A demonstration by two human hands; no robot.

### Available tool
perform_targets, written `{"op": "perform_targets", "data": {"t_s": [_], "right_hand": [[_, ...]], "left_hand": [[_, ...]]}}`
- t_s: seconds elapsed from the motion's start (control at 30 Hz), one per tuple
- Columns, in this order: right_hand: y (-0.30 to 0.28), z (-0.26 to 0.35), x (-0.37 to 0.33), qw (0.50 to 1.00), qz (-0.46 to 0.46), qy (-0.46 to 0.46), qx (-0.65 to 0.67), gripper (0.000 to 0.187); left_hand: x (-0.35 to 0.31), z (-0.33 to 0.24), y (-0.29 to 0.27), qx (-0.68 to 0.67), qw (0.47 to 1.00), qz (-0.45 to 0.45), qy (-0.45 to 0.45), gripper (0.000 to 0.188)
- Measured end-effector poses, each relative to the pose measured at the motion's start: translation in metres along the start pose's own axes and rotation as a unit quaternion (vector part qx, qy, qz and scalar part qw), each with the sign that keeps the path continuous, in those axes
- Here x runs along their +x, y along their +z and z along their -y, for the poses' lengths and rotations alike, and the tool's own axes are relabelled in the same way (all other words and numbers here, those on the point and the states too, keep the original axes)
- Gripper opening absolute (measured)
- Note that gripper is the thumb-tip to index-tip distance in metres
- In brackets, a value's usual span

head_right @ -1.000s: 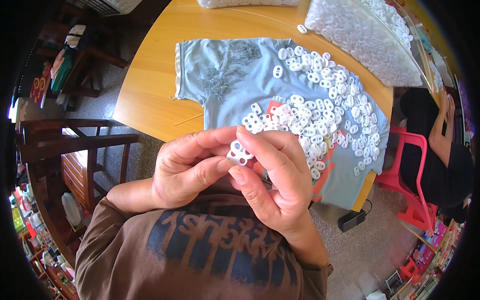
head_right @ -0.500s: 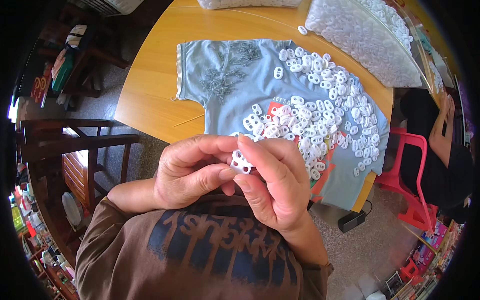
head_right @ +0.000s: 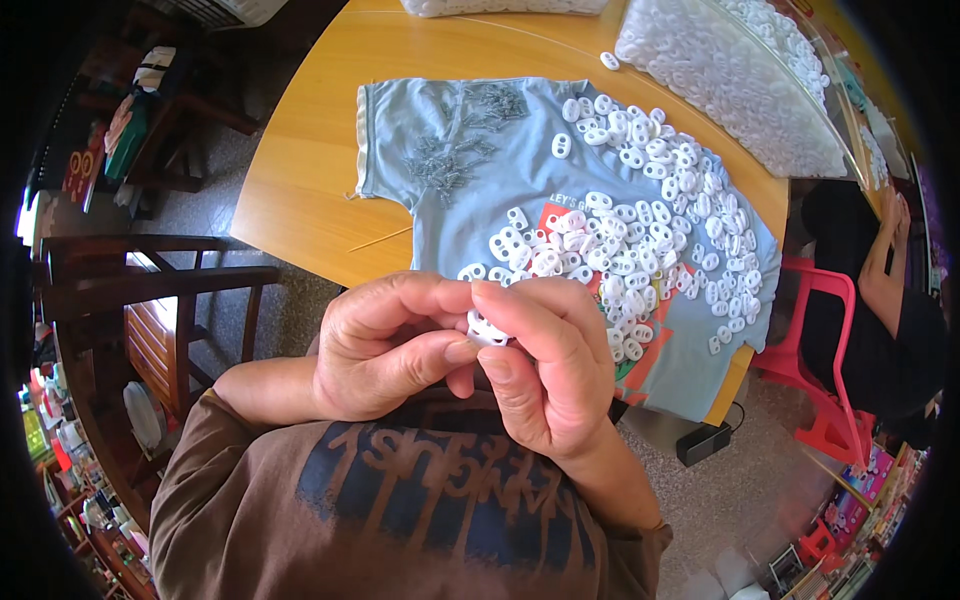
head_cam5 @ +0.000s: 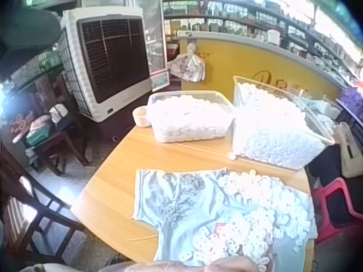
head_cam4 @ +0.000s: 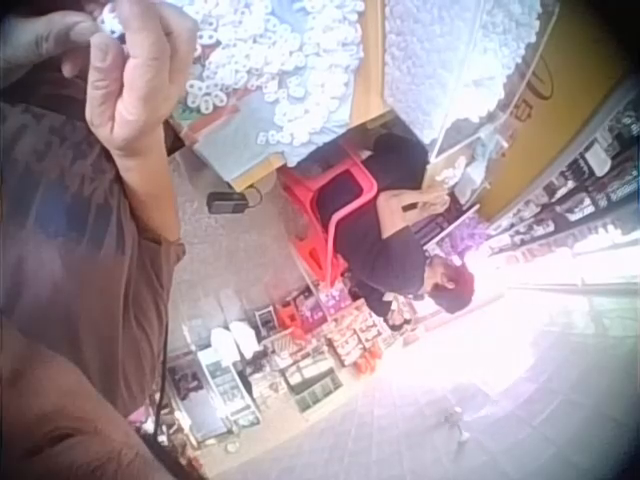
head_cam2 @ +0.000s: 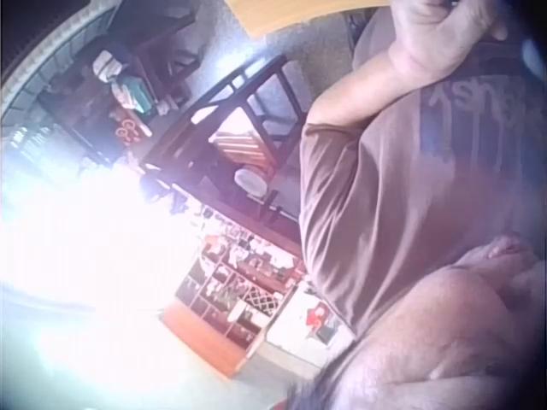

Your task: Assembling small white plastic components by threading them with a needle and wire.

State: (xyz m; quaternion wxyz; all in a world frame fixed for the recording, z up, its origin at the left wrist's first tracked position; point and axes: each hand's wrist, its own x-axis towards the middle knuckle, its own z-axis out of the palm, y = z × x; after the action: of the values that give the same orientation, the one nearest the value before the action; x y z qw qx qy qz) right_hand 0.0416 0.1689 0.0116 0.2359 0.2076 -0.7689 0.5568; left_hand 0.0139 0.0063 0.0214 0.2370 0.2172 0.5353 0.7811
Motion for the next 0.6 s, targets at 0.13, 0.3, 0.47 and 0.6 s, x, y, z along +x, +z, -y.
{"op": "perform_targets", "data": {"t_s": [0.13, 0.3, 0.47, 0.6], "right_hand": [[0.003, -0.005, 0.001, 1.0, -0.001, -0.012, 0.003, 0.025], [0.005, -0.009, -0.001, 0.999, -0.008, -0.033, 0.014, 0.025], [0.009, -0.012, -0.003, 0.998, -0.025, -0.044, 0.027, 0.024], [0.007, -0.012, -0.006, 1.0, -0.004, -0.005, 0.0, 0.029]], "left_hand": [[0.0, 0.002, 0.004, -0.003, 1.0, -0.027, 0.01, 0.029], [0.001, 0.003, 0.005, 0.008, 0.999, -0.04, 0.027, 0.027], [0.002, 0.004, 0.008, 0.014, 0.998, -0.051, 0.036, 0.023], [0.003, 0.0, 0.011, 0.04, 0.996, -0.075, 0.019, 0.02]]}}
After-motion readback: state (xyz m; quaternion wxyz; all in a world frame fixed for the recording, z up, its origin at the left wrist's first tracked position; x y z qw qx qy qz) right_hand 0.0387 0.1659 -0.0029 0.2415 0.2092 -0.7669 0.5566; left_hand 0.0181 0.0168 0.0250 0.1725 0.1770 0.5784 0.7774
